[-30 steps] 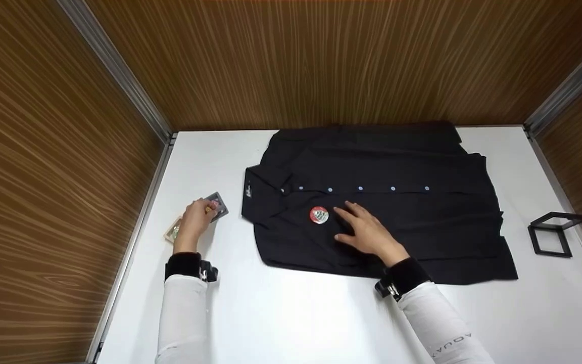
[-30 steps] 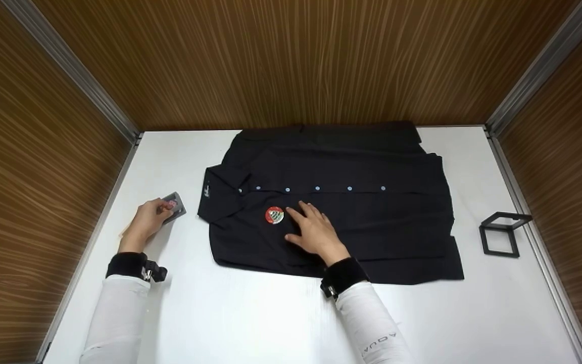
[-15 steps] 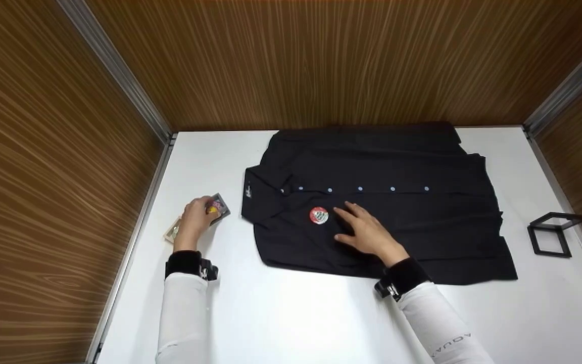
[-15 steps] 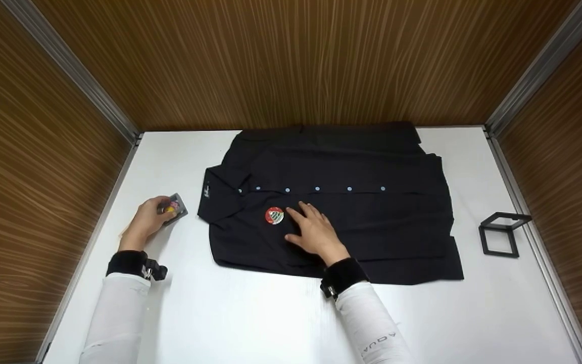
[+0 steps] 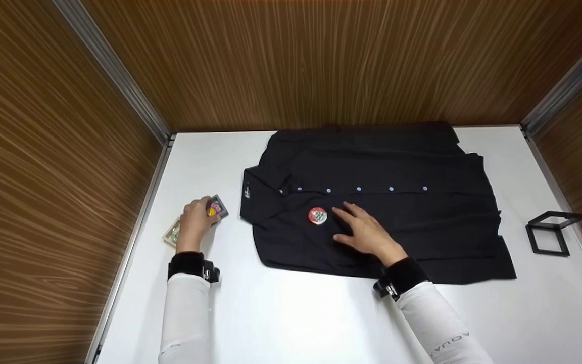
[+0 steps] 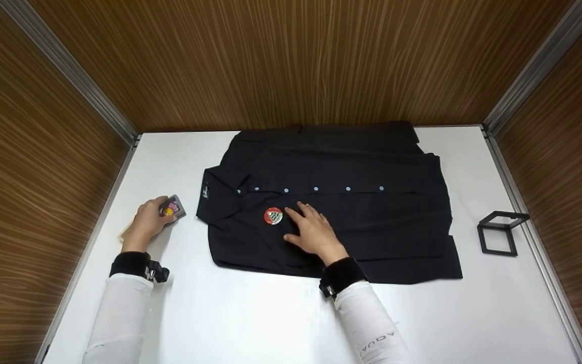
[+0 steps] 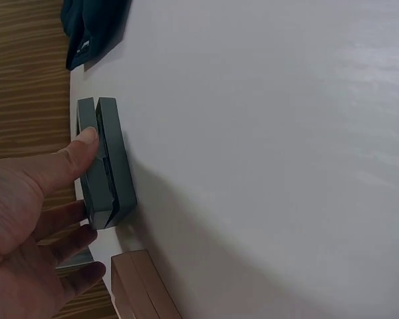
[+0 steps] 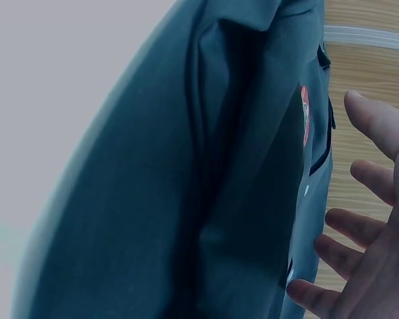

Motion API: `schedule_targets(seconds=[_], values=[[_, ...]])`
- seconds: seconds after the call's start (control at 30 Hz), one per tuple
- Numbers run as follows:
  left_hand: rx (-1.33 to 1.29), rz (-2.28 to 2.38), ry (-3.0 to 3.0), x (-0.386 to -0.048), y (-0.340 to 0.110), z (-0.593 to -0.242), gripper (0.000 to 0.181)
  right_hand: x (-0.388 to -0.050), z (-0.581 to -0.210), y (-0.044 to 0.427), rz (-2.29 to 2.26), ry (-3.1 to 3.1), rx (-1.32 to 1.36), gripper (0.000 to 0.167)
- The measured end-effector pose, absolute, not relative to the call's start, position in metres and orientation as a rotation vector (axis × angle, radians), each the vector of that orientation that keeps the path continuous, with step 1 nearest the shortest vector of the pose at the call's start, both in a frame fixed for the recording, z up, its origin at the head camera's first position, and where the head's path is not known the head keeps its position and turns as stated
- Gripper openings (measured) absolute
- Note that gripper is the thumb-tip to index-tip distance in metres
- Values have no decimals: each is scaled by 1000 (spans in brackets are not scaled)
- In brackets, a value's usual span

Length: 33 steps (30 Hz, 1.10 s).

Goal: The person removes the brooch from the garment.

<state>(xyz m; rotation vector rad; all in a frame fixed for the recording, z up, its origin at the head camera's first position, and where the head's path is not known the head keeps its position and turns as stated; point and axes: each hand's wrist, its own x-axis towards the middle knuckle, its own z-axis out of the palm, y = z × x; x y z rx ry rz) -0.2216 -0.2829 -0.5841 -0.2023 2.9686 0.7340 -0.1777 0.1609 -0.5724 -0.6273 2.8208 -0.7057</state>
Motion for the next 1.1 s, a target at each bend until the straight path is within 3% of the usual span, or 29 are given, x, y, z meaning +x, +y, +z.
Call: schedule_targets(seconds=[0.47,0.77,1.1], values=[[-172,677,3062,-223,-278,-588,69,-177,-572,154,-706,2780,-621,71],[-154,643,3069,-224,-281,-588,62,-176,-574,154,-694,2783,-642,71],[-317,537,3106,-219,-293,-588,62,-176,-575,156,-688,2788,-645,69]])
